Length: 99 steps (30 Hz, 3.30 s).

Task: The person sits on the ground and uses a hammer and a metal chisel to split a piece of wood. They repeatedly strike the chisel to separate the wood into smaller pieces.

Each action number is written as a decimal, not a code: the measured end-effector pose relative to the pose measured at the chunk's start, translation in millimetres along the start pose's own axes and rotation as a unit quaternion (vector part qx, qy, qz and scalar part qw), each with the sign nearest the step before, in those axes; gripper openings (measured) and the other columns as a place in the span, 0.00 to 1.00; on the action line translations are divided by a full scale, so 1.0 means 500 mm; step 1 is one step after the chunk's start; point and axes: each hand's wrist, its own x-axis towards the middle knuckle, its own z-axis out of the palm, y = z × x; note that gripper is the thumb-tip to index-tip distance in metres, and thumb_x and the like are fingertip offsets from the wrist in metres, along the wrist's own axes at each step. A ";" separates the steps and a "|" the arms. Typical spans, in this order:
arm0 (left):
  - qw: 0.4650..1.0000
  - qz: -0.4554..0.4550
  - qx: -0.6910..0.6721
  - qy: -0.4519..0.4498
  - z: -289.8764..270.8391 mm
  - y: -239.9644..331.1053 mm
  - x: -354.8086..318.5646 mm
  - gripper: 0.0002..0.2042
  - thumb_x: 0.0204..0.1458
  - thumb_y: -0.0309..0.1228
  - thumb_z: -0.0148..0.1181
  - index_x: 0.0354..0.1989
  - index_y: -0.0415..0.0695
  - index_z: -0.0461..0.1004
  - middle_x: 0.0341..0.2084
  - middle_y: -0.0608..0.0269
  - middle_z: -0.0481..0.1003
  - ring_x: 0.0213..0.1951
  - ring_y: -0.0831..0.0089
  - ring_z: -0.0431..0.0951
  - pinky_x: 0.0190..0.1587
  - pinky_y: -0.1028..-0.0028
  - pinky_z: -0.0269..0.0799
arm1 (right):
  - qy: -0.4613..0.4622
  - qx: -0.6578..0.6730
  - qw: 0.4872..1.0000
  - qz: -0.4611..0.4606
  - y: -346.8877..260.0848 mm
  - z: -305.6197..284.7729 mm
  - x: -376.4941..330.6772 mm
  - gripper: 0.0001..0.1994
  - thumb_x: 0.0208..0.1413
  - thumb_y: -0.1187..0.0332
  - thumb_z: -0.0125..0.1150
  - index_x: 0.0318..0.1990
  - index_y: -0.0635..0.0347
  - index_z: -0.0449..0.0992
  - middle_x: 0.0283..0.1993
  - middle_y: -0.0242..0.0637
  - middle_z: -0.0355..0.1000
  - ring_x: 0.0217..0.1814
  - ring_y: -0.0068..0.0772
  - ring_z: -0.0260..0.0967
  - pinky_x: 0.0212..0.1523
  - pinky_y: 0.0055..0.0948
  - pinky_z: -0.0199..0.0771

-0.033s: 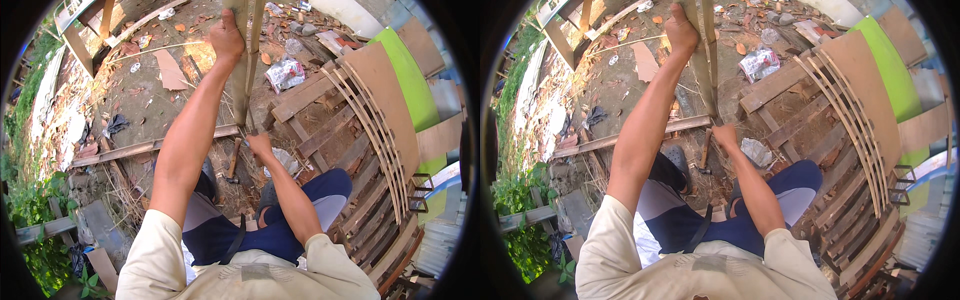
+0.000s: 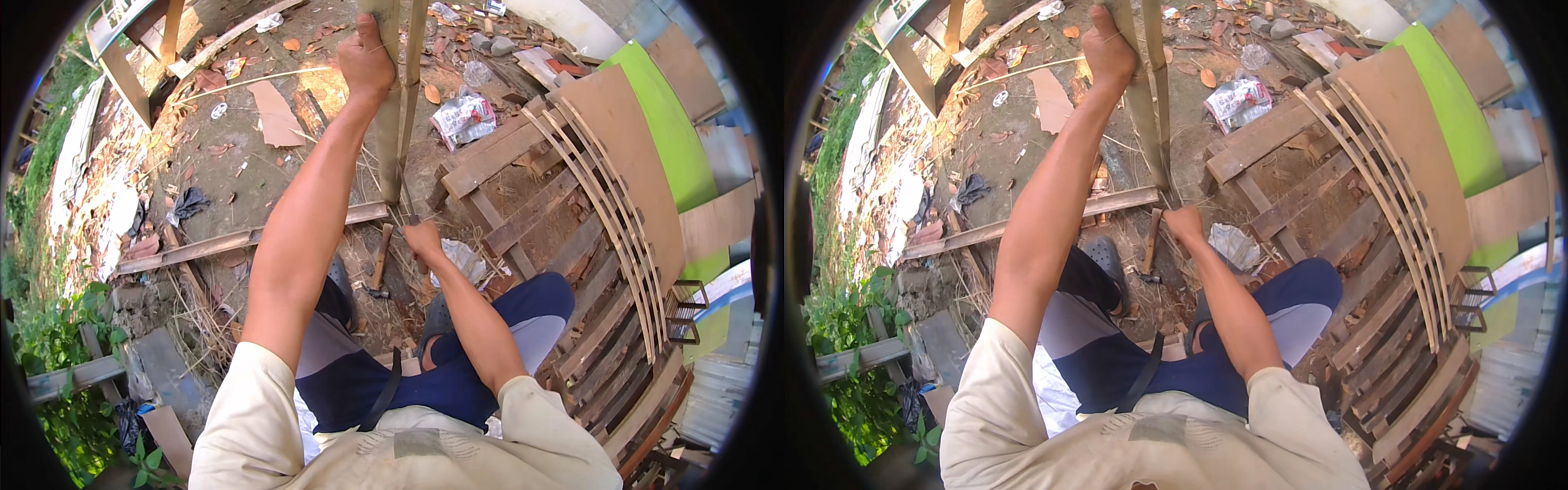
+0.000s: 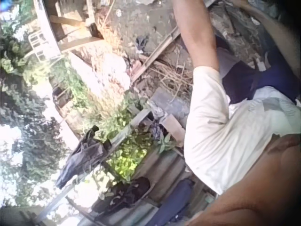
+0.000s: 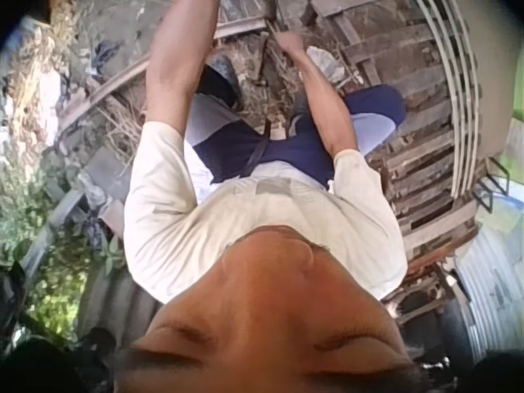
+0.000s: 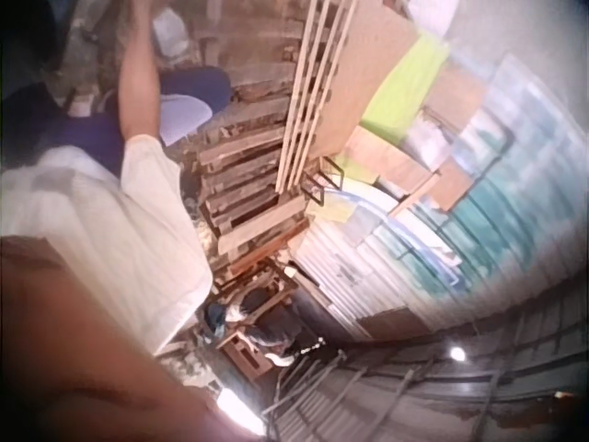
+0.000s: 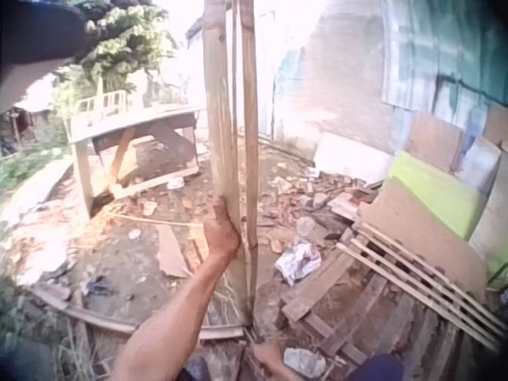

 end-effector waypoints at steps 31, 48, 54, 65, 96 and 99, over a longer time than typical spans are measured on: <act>0.996 -0.063 0.043 0.039 -0.042 -0.021 0.070 0.43 0.61 0.66 0.33 0.24 0.32 0.77 0.17 0.55 0.75 0.24 0.66 0.75 0.32 0.64 0.68 | -0.154 0.086 0.983 0.049 -0.122 -0.082 -0.016 0.14 0.51 0.66 0.64 0.22 0.70 0.73 0.14 0.36 0.65 0.10 0.31 0.61 0.13 0.36 0.61; 0.998 -0.046 0.037 0.037 -0.036 -0.041 0.065 0.45 0.60 0.68 0.30 0.20 0.32 0.74 0.15 0.57 0.73 0.23 0.66 0.73 0.32 0.63 0.67 | -0.105 -0.054 0.986 0.121 0.029 0.017 0.048 0.15 0.47 0.65 0.60 0.25 0.75 0.76 0.22 0.53 0.74 0.23 0.42 0.77 0.25 0.42 0.74; 0.994 -0.066 0.071 0.045 -0.028 -0.073 0.089 0.35 0.63 0.61 0.39 0.35 0.36 0.76 0.25 0.61 0.76 0.30 0.69 0.74 0.36 0.67 0.70 | -0.228 0.181 0.933 0.210 0.037 0.009 0.056 0.10 0.51 0.69 0.60 0.22 0.63 0.70 0.15 0.36 0.64 0.13 0.30 0.64 0.17 0.36 0.65; 0.963 -0.149 -0.218 -0.055 -0.045 -0.145 0.142 0.41 0.62 0.66 0.30 0.67 0.41 0.60 0.55 0.56 0.70 0.57 0.65 0.68 0.61 0.67 0.63 | -0.405 0.345 0.812 0.241 0.067 0.010 0.070 0.09 0.55 0.68 0.58 0.26 0.52 0.64 0.16 0.26 0.56 0.13 0.22 0.54 0.19 0.29 0.59; 0.989 -0.133 0.028 0.056 -0.217 -0.062 0.086 0.47 0.58 0.70 0.22 0.38 0.32 0.74 0.26 0.53 0.74 0.33 0.61 0.73 0.40 0.61 0.67 | -0.153 -0.021 0.982 0.107 0.064 -0.055 -0.011 0.13 0.53 0.67 0.62 0.26 0.70 0.72 0.15 0.36 0.67 0.14 0.30 0.65 0.17 0.36 0.64; 0.990 -0.120 -0.023 0.066 -0.269 -0.084 0.076 0.41 0.59 0.69 0.25 0.45 0.40 0.71 0.24 0.62 0.69 0.28 0.69 0.69 0.33 0.67 0.65 | -0.115 -0.049 0.991 0.053 0.014 -0.080 -0.015 0.13 0.52 0.66 0.63 0.30 0.71 0.74 0.15 0.37 0.68 0.14 0.30 0.66 0.18 0.35 0.65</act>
